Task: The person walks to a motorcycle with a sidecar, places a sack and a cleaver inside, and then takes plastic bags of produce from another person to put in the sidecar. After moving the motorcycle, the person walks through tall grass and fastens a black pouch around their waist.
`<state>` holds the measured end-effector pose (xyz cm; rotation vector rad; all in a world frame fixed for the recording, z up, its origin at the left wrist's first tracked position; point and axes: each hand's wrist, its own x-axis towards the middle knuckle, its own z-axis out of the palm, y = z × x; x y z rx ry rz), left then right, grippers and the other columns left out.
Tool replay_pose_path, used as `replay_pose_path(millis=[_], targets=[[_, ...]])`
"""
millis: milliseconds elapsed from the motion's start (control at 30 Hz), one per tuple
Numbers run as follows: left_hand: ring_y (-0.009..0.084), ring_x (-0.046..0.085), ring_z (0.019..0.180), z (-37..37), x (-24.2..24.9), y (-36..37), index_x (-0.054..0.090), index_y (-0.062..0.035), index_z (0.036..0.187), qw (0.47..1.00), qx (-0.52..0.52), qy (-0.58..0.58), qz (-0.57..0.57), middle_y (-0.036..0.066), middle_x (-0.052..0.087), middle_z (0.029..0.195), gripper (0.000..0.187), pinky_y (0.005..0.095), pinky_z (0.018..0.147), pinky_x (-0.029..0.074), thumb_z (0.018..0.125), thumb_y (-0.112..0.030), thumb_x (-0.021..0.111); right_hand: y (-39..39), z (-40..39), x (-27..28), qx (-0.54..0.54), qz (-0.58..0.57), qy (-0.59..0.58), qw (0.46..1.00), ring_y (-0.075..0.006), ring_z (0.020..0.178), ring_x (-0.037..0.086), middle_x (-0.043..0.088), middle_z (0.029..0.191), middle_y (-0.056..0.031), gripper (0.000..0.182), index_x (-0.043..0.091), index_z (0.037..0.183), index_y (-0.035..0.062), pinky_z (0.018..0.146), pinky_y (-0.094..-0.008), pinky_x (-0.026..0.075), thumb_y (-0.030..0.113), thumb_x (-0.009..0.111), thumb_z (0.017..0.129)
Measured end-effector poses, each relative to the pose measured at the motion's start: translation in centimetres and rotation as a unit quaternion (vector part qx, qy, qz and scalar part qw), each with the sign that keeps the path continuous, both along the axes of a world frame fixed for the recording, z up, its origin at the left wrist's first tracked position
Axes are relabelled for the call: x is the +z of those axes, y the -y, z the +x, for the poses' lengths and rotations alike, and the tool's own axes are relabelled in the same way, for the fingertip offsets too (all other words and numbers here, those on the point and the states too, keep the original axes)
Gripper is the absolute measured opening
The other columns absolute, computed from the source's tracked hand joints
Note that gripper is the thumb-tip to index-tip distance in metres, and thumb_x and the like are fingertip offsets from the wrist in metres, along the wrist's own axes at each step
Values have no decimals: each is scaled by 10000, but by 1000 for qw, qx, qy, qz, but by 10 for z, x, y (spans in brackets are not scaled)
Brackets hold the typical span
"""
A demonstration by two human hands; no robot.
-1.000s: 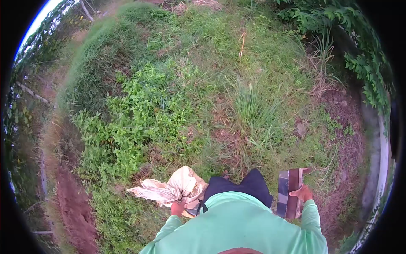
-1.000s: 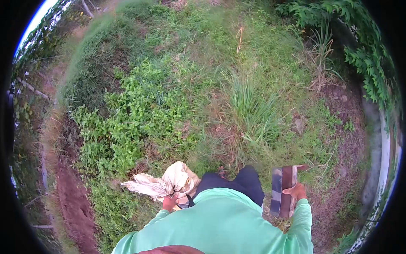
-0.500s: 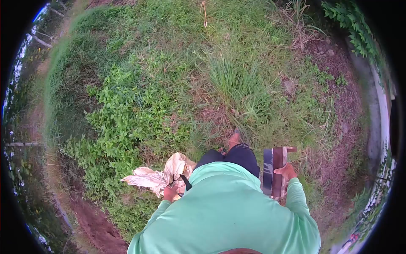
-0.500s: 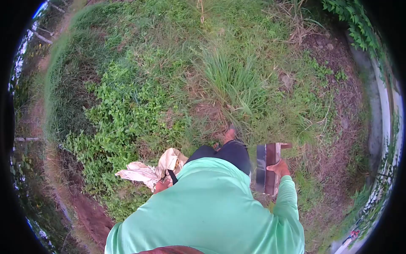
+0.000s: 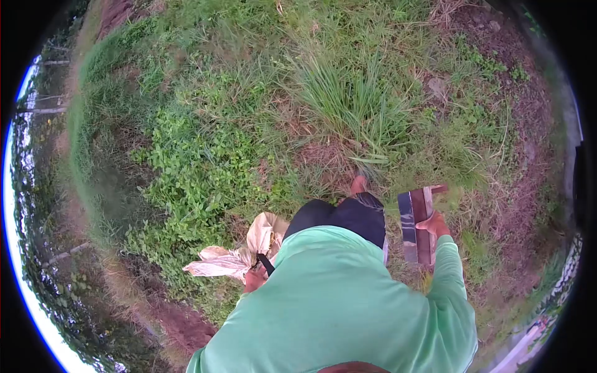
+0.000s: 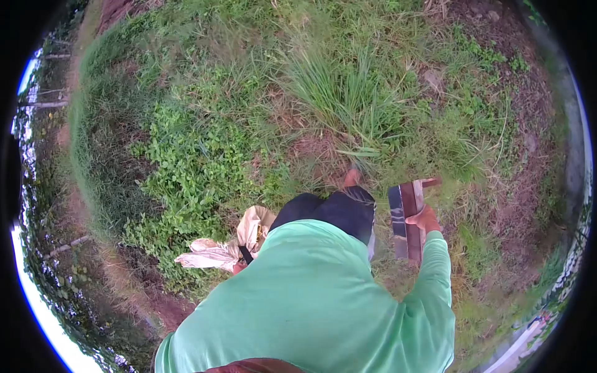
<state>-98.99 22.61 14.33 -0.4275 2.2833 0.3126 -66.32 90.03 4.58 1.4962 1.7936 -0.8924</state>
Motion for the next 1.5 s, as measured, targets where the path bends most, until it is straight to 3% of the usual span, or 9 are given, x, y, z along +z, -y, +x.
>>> replay_pose_path(millis=[367,500,600,633,833,967,1233,1333,1500], targets=[[370,626,1163,-129,-6,-33,547,185,1245,999,28,-1,-16,322,638,1222,844,417,974,488,831,-511,787,-60,-105,25,23,58,-21,998,-347,1179,639,656,1233,-252,984,528,1307,-46,1022,-409,512,298,978,501],[401,638,1153,-210,-89,-9,598,151,1204,995,-7,75,-63,315,642,1229,910,452,980,483,793,-649,738,-32,-102,43,-39,52,11,998,-333,1138,661,675,1216,-227,971,543,1296,-40,989,-410,532,296,978,495],[403,664,1100,-274,-116,-29,639,129,1147,993,-115,-28,-21,306,679,1143,867,449,939,507,794,-658,727,6,-136,72,-75,71,56,993,-313,1098,679,690,1195,-205,932,572,1267,-35,968,-402,540,295,978,496],[398,665,1103,-297,-113,-44,642,121,1137,995,-63,82,-10,305,678,1142,851,446,936,510,794,-653,728,23,-165,105,-80,74,85,990,-305,1082,684,695,1184,-200,913,586,1252,-34,963,-399,541,294,979,496],[444,627,1147,-379,-123,-57,583,119,1220,993,-100,-7,69,326,659,1170,831,440,979,486,827,-596,737,53,-268,164,-90,5,138,986,-292,972,712,723,1100,-184,861,621,1226,-45,840,-431,578,378,963,558],[468,657,1024,-454,-82,-93,619,86,1081,988,-110,-70,83,314,685,1066,724,479,901,510,836,-586,728,63,-355,186,-163,-17,85,983,-303,1061,699,709,1141,-239,847,630,1195,-104,905,-408,559,366,962,574],[446,661,1007,-572,-98,-112,633,95,1044,982,-154,-95,60,303,686,1056,705,460,896,507,824,-566,743,40,-407,94,-165,-4,-127,978,-283,982,697,721,1092,-188,796,630,1193,-76,831,-407,565,360,951,610],[398,654,1109,-601,-84,-123,612,121,1184,969,-134,-144,151,289,675,1170,772,429,956,489,813,-540,761,29,-437,76,-178,37,-105,978,-276,989,696,721,1108,-190,739,651,1168,-74,869,-380,556,319,945,616],[404,652,1114,-625,-72,-134,611,117,1184,991,-121,-55,23,284,681,1156,764,430,958,491,808,-531,761,-4,-462,18,-175,4,-106,979,-309,1015,704,724,1105,-203,713,662,1167,-41,903,-398,550,327,935,621]])
